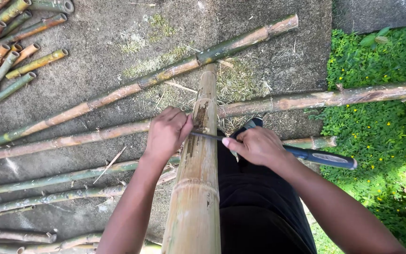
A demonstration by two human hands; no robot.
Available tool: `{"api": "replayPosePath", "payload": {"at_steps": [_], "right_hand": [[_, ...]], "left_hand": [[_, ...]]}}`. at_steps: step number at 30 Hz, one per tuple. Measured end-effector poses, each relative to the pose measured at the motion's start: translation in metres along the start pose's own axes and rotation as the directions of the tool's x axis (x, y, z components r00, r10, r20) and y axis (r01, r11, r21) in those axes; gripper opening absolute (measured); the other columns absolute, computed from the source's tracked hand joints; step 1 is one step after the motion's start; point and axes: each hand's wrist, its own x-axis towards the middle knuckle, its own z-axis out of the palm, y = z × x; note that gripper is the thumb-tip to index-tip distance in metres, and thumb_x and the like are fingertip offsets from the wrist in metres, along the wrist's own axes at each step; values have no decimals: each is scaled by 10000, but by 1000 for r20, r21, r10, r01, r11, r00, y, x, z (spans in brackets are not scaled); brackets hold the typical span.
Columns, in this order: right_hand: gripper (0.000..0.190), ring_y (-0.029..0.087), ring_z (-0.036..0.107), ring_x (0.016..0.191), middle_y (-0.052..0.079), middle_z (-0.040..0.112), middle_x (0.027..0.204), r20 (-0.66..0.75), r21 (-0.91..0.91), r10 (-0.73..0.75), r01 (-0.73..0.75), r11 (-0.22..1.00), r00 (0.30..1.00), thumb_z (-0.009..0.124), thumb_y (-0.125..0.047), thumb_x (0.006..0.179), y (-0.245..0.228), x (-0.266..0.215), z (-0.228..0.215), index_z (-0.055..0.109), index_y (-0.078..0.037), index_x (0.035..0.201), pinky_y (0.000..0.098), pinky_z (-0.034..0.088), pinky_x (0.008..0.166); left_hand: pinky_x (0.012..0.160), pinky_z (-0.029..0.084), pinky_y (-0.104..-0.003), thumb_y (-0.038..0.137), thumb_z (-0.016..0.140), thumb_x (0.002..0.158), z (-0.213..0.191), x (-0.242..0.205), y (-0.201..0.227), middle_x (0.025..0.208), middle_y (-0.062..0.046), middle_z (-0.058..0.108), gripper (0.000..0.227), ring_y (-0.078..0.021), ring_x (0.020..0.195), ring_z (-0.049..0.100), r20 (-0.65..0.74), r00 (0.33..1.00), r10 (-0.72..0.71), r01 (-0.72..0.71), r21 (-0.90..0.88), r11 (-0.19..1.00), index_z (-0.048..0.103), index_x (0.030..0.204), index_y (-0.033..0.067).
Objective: The recorder uses a handheld tool to scrape or debark the surface of a bamboo pole outdoors.
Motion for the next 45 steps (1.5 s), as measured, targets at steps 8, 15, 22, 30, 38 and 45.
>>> {"api": "replayPosePath", "payload": {"at_steps": [8, 15, 22, 30, 38, 45], "right_hand": [[931, 344, 663, 619, 147, 614, 548, 39, -30, 127, -126, 992, 991, 339, -872, 847, 42, 74, 34, 697, -62, 557, 511, 503, 639], [885, 310, 628, 536, 91, 540, 505, 62, -35, 96, -94, 995, 993, 302, -852, 872, 11, 5, 9, 716, -116, 607, 486, 491, 550], [867, 333, 640, 526, 120, 587, 483, 7, 38, 73, -73, 997, 997, 333, -836, 856, 5, -13, 14, 772, -113, 666, 485, 512, 555], [909, 343, 682, 651, 140, 614, 552, 9, 86, 182, -182, 980, 983, 303, -867, 860, 64, 76, 75, 695, -85, 614, 518, 529, 684], [903, 330, 653, 588, 120, 573, 517, -7, 48, 177, -176, 983, 984, 304, -859, 880, 46, 42, 53, 660, -92, 564, 498, 507, 602], [776, 312, 607, 466, 87, 532, 432, -100, 139, -1, 15, 990, 995, 385, -790, 876, 7, -42, 22, 771, -139, 703, 461, 470, 497]], "left_hand": [[709, 557, -420, 121, 697, 946, 82, 6, -73, 774, -123, 673, 251, -290, 745, 636, -8, 1000, -7, 7, 2, 1000, 646, 723, 16], [651, 523, -408, 125, 703, 966, 11, 11, -11, 695, -112, 618, 315, -261, 661, 591, 124, 991, -48, 48, 1, 999, 608, 681, 28], [631, 506, -426, 91, 743, 914, -11, 16, 14, 690, -117, 591, 302, -297, 668, 574, 80, 995, 55, -56, 11, 998, 578, 670, 25], [728, 561, -422, 116, 715, 934, 86, 23, -72, 770, -123, 677, 231, -293, 748, 644, 145, 988, 57, -60, 16, 998, 655, 733, 22], [732, 569, -414, 124, 687, 930, 64, 21, -48, 751, -104, 676, 227, -273, 743, 655, 179, 983, 30, -40, 52, 998, 662, 717, 49], [629, 523, -407, 110, 732, 915, -31, 20, 44, 694, -107, 624, 278, -261, 661, 584, 129, 986, 102, -108, 37, 994, 611, 675, 35]]}}
